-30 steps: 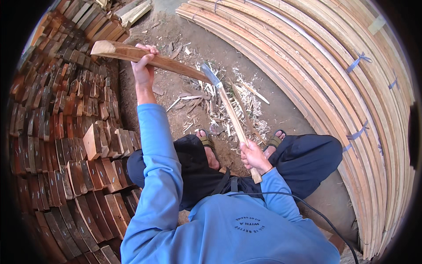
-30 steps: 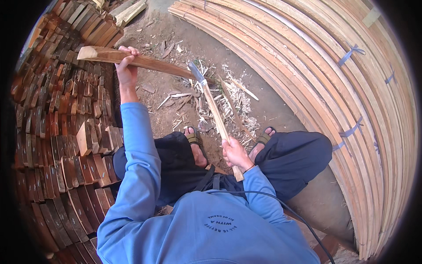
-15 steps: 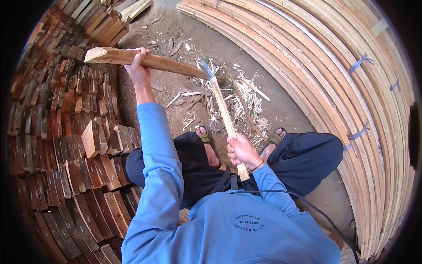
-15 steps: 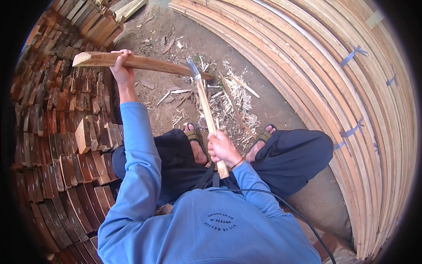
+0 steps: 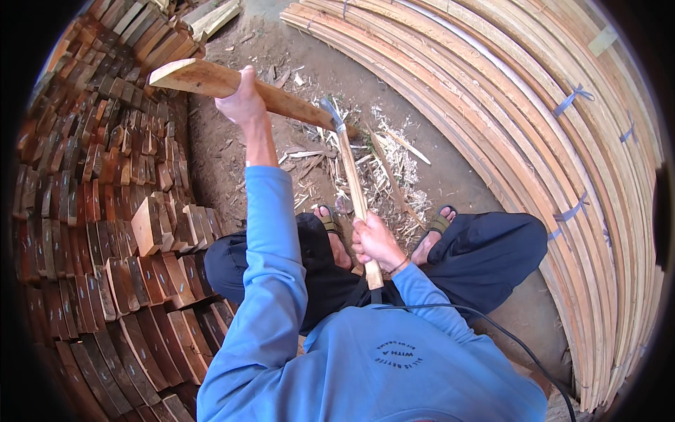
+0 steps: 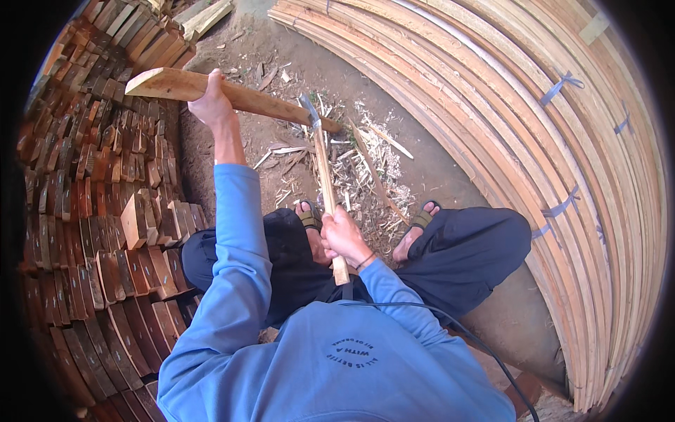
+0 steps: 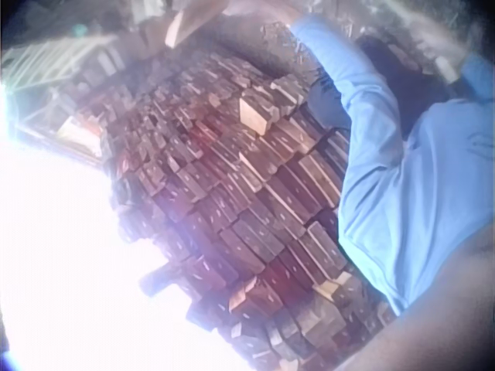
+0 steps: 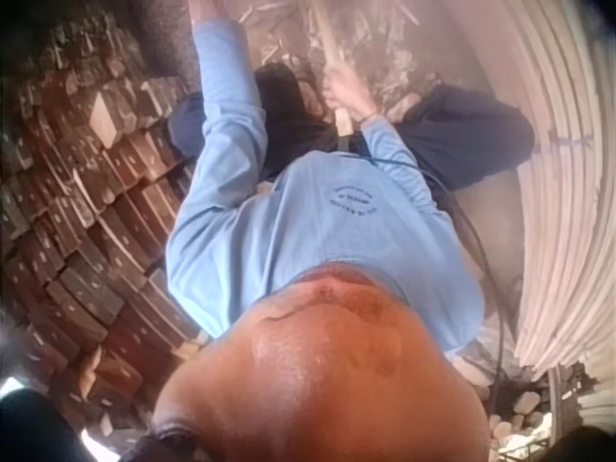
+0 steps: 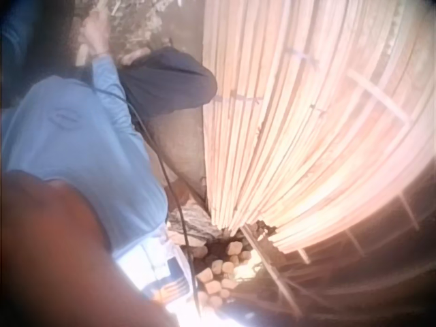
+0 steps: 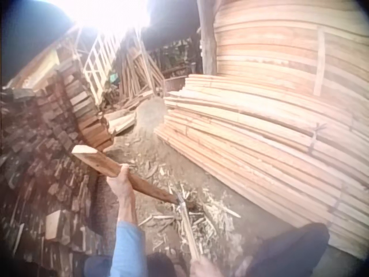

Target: The person shaves layers of wood from a long curved piece using a drawknife while sitting on the ground, periodically checking the wood's shape and thickness.

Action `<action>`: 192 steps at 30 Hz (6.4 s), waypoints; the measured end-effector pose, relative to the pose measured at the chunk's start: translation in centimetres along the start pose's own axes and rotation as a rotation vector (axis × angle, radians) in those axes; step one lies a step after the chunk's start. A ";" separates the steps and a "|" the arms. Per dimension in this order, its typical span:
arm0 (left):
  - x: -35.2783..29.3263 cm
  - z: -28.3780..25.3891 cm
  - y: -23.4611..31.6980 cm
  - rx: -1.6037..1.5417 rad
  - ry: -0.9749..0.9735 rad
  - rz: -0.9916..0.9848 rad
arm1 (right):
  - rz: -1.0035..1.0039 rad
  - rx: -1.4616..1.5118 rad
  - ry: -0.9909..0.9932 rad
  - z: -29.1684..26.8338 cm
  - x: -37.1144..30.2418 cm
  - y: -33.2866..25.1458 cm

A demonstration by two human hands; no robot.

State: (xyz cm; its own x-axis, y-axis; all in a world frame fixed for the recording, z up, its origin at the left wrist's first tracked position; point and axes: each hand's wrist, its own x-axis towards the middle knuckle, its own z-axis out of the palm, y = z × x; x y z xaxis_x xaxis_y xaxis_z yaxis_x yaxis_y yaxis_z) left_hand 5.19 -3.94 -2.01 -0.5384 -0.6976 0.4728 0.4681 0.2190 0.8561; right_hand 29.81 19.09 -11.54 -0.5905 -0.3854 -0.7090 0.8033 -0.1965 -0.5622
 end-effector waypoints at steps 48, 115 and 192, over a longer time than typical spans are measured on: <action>-1.9 2.1 1.9 -0.527 -0.302 -0.117 | -0.019 -0.185 0.014 -5.5 -0.9 -0.7; -2.2 3.6 4.0 -0.351 -0.414 -0.027 | 0.014 0.217 -0.158 -6.4 -2.7 1.0; 0.4 3.9 2.6 0.057 -0.200 0.096 | 0.026 0.045 -0.092 -4.2 -3.1 1.6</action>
State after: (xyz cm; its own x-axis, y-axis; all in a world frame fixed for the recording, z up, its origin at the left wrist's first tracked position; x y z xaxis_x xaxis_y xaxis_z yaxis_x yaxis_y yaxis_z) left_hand 3.47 -0.94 1.24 -0.6243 -0.5233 0.5800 0.4869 0.3200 0.8127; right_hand 32.61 23.76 -12.01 -0.5618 -0.4712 -0.6800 0.8219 -0.2246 -0.5234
